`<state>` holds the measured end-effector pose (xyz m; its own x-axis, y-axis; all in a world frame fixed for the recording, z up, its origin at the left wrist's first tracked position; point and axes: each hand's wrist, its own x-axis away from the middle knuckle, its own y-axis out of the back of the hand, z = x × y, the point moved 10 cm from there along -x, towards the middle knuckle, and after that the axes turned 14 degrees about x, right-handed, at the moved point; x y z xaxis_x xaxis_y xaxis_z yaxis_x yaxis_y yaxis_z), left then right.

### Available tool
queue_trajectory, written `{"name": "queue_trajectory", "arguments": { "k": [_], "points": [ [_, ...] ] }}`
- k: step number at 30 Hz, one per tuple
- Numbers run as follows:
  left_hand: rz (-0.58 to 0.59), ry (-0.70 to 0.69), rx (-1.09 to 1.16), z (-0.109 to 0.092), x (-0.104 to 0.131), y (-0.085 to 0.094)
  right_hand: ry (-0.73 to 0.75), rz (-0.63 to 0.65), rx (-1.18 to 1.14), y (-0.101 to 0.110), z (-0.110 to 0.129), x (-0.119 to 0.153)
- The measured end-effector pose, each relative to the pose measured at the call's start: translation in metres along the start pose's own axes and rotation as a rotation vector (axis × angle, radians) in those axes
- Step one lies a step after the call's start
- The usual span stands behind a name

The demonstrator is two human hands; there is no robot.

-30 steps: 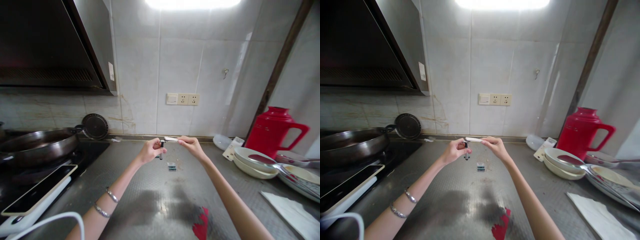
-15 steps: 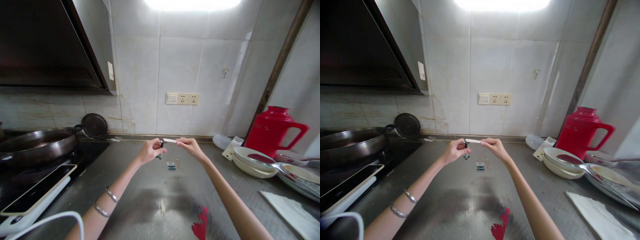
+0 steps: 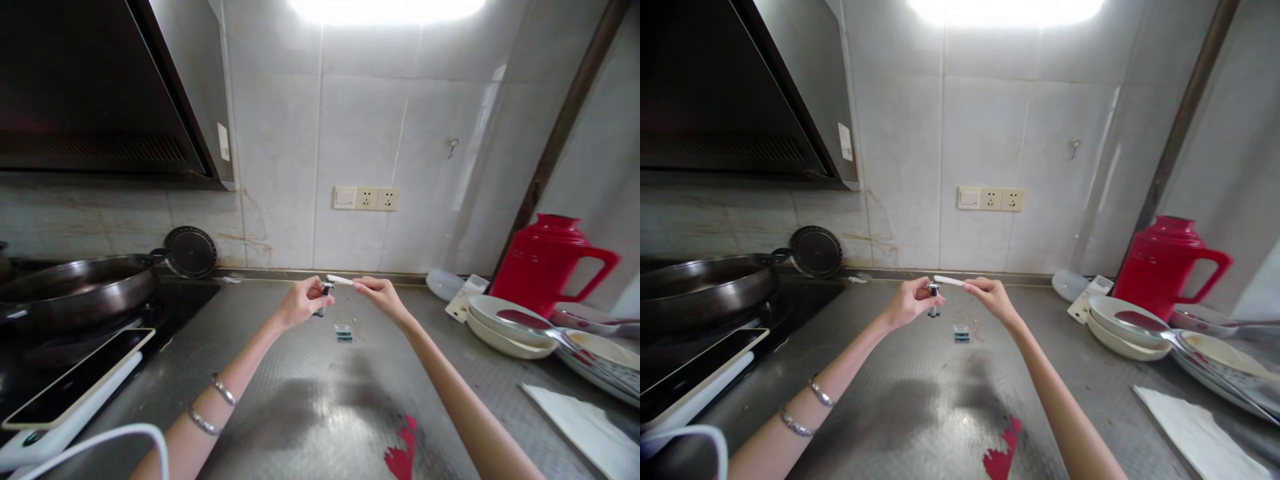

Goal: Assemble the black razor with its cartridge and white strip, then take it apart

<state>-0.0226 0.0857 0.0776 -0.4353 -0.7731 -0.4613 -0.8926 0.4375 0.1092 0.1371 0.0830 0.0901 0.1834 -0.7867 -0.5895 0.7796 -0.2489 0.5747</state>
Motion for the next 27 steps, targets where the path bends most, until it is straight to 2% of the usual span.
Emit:
{"name": "queue_trajectory", "arguments": {
  "k": [6, 12, 16, 20, 27],
  "points": [
    [0.003, 0.002, -0.015, 0.002, 0.0, 0.0, 0.031, 0.038, -0.012, 0.001, 0.015, 0.0],
    [-0.025, -0.014, 0.034, -0.001, -0.001, 0.0, -0.124, -0.114, -0.056, 0.004, -0.023, -0.002],
    [-0.086, -0.032, 0.025, 0.004, -0.002, 0.007, -0.206, -0.144, -0.126, 0.0, -0.038, -0.002],
    [-0.109, -0.031, 0.032, 0.009, -0.004, 0.011, -0.194, -0.126, -0.198, -0.004, -0.03, -0.003],
    [-0.195, -0.072, 0.1, 0.017, -0.007, 0.02, -0.148, -0.031, -0.329, -0.015, 0.001, -0.004]
  ]
}}
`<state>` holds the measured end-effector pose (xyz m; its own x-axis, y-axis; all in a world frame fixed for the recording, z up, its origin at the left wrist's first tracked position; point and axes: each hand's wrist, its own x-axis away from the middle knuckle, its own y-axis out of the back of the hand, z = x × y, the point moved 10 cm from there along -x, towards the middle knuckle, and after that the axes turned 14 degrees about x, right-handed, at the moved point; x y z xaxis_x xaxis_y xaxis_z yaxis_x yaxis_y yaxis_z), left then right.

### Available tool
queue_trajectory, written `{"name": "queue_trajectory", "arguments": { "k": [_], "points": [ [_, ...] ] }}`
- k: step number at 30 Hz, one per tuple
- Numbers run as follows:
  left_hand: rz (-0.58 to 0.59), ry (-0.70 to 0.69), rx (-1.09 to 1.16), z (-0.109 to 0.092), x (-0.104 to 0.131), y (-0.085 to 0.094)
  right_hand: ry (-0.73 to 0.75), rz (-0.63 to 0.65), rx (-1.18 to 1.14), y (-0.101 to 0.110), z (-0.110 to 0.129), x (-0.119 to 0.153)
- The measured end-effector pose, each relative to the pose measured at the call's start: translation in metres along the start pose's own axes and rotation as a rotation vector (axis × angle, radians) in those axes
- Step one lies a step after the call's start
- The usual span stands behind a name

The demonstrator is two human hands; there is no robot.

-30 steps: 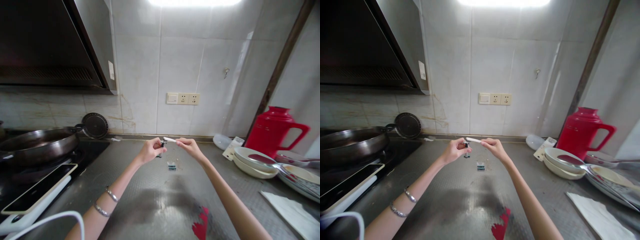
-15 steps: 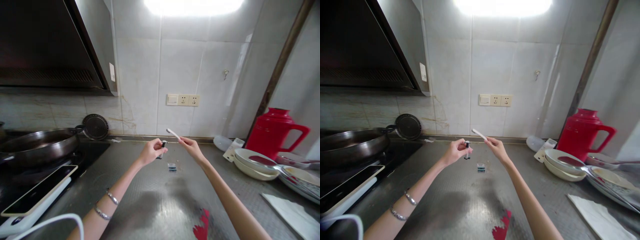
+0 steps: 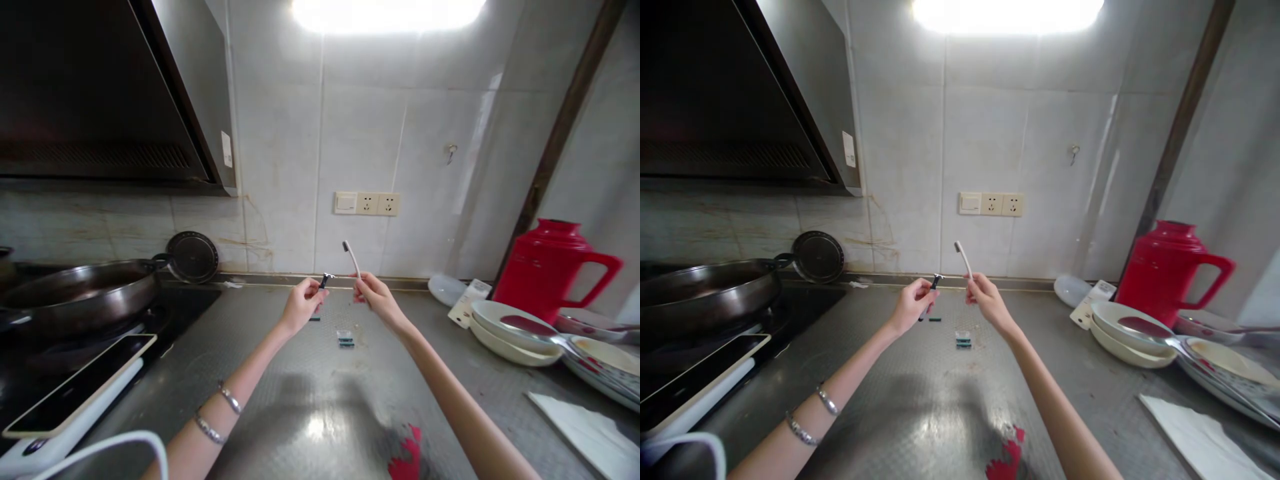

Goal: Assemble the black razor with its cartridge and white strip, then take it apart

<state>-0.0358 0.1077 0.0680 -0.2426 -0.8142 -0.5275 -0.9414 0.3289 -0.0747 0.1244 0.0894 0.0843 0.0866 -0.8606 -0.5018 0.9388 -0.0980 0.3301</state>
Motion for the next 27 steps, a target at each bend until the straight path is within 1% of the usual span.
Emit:
{"name": "queue_trajectory", "arguments": {
  "k": [5, 9, 11, 14, 17, 20, 24, 27],
  "points": [
    [-0.066, 0.039, 0.086, 0.016, -0.001, 0.004, -0.079, 0.02, -0.126, -0.01, 0.007, 0.006],
    [-0.149, 0.076, 0.101, 0.02, 0.003, 0.009, -0.229, 0.079, -0.285, -0.022, -0.003, 0.011],
    [-0.159, 0.104, 0.108, 0.022, 0.005, 0.009, -0.302, 0.097, -0.336, -0.026, -0.008, 0.014],
    [-0.118, 0.129, 0.155, 0.024, 0.006, 0.005, -0.36, 0.099, -0.382, -0.03, -0.012, 0.016],
    [-0.061, 0.174, 0.25, 0.031, 0.006, 0.0, -0.379, 0.113, -0.398, -0.034, -0.011, 0.019],
    [-0.029, 0.204, 0.293, 0.037, 0.005, -0.002, -0.392, 0.114, -0.418, -0.042, -0.013, 0.022],
    [-0.004, 0.161, 0.327, 0.032, 0.003, -0.003, -0.39, 0.113, -0.453, -0.054, -0.013, 0.027],
    [0.013, 0.138, 0.301, 0.028, 0.004, -0.005, -0.393, 0.122, -0.494, -0.062, -0.01, 0.029]
  ]
}}
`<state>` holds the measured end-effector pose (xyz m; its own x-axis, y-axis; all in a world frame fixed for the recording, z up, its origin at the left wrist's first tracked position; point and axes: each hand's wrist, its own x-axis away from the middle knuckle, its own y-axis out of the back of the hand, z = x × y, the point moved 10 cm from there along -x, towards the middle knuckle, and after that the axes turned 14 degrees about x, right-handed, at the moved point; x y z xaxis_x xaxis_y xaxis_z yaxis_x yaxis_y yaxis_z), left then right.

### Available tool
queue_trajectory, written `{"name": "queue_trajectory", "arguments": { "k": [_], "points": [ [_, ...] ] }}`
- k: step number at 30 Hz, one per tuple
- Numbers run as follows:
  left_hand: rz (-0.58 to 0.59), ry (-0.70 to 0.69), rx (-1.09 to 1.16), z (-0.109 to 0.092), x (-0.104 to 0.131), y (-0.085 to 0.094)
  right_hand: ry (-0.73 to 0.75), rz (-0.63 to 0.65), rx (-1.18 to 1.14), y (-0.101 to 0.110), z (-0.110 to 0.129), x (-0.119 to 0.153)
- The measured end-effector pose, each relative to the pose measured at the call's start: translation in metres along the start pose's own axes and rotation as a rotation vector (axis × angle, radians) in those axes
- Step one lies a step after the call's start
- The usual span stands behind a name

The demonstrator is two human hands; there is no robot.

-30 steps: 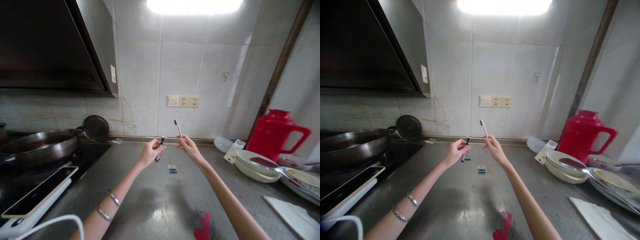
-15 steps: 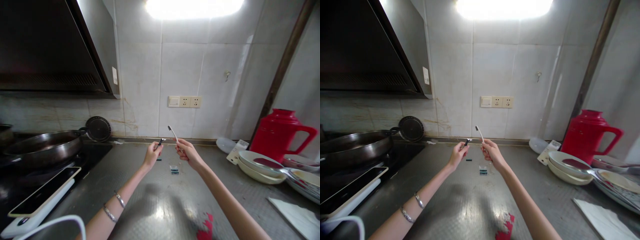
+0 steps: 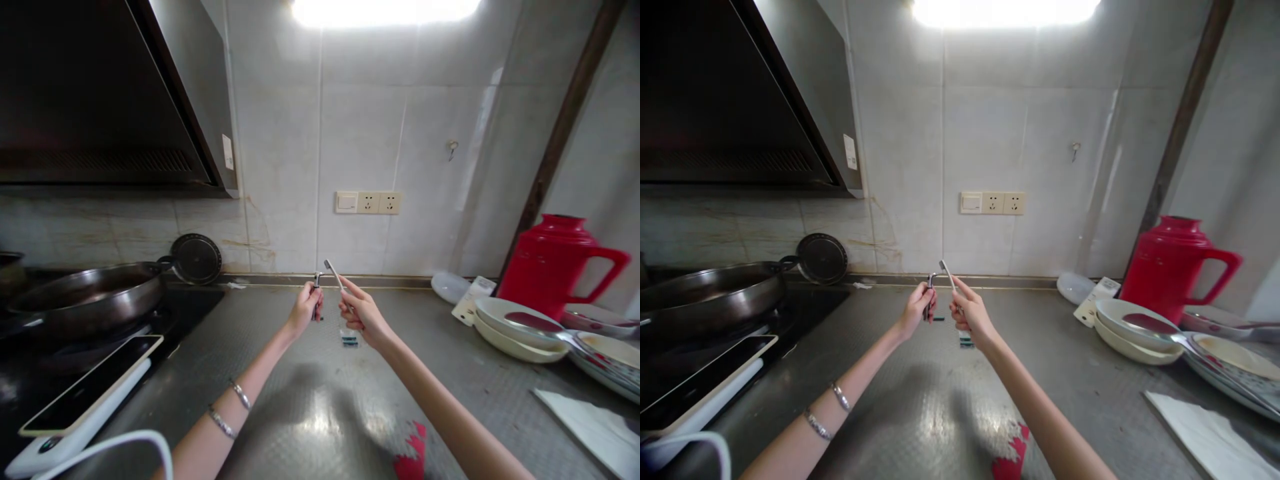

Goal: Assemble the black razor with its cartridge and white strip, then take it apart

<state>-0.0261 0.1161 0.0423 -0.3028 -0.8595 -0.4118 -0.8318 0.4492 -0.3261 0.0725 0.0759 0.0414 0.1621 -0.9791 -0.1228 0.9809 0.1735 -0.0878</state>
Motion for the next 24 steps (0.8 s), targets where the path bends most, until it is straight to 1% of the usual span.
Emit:
{"name": "queue_trajectory", "arguments": {
  "k": [5, 9, 11, 13, 16, 18, 20, 24],
  "points": [
    [0.004, -0.015, -0.038, -0.004, 0.001, 0.0, -0.046, 0.025, -0.012, -0.013, -0.003, 0.01],
    [-0.045, -0.064, -0.085, -0.009, -0.001, 0.01, -0.063, -0.01, -0.021, -0.015, -0.009, 0.032],
    [-0.045, -0.078, -0.094, -0.01, -0.002, 0.011, -0.075, -0.028, -0.02, -0.014, -0.012, 0.041],
    [-0.025, -0.076, -0.097, -0.009, -0.002, 0.008, -0.068, -0.062, -0.032, -0.009, -0.01, 0.045],
    [0.022, -0.071, -0.107, -0.005, 0.002, -0.002, -0.034, -0.11, -0.071, -0.002, -0.003, 0.041],
    [0.045, -0.08, -0.128, -0.005, 0.004, -0.009, -0.033, -0.108, -0.099, -0.004, -0.002, 0.04],
    [0.053, -0.1, -0.151, -0.007, 0.005, -0.012, -0.04, -0.101, -0.128, -0.01, -0.004, 0.044],
    [0.024, -0.12, -0.16, -0.01, 0.005, -0.009, -0.067, -0.096, -0.166, -0.018, -0.011, 0.059]
  ]
}}
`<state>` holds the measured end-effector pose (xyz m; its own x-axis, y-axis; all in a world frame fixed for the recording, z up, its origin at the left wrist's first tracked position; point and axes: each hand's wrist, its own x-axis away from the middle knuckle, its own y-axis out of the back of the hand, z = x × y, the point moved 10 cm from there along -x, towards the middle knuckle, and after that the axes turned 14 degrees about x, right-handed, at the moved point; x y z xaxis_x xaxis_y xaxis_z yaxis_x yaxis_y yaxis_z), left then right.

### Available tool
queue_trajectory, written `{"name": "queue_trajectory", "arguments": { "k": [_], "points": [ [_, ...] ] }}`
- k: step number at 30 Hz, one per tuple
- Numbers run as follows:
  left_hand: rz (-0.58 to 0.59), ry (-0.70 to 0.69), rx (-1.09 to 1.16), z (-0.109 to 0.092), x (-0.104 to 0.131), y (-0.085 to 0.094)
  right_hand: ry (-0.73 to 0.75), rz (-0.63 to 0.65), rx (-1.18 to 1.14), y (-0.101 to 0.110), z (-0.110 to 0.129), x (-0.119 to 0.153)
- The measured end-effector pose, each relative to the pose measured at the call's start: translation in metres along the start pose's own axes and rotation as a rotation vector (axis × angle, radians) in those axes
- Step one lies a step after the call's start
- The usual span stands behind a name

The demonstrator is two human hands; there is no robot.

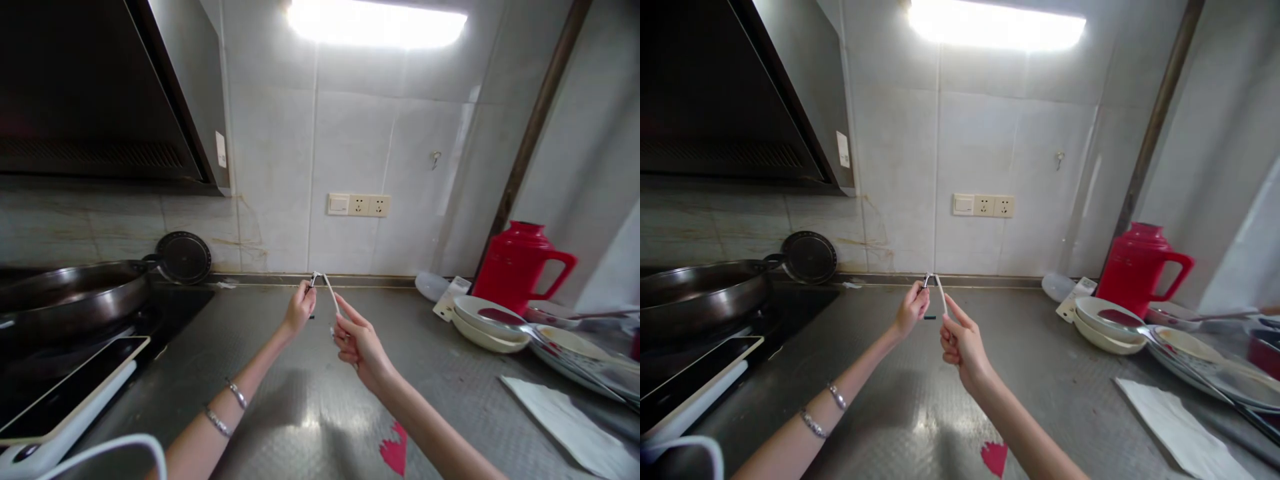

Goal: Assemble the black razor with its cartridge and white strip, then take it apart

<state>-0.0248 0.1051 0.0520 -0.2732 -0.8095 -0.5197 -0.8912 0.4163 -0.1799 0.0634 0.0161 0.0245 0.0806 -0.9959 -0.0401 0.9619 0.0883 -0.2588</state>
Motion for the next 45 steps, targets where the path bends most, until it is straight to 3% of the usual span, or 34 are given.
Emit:
{"name": "queue_trajectory", "arguments": {
  "k": [7, 26, 30, 35, 40, 45],
  "points": [
    [0.038, -0.001, -0.021, -0.001, 0.003, -0.01, 0.013, -0.042, -0.038, 0.003, 0.001, 0.001],
    [-0.035, -0.017, -0.007, -0.002, 0.0, 0.002, 0.036, -0.105, -0.063, -0.008, -0.001, 0.003],
    [-0.032, -0.02, -0.038, 0.0, 0.001, 0.001, 0.027, -0.088, -0.07, -0.011, -0.001, -0.006],
    [-0.07, -0.008, -0.002, 0.0, 0.0, 0.007, 0.004, -0.068, -0.091, -0.021, -0.01, 0.003],
    [-0.051, -0.012, -0.03, 0.001, 0.0, 0.003, 0.041, -0.075, -0.153, -0.017, 0.005, -0.005],
    [-0.054, -0.027, -0.038, 0.0, 0.0, 0.005, -0.027, -0.042, -0.173, -0.022, -0.008, -0.002]
  ]
}}
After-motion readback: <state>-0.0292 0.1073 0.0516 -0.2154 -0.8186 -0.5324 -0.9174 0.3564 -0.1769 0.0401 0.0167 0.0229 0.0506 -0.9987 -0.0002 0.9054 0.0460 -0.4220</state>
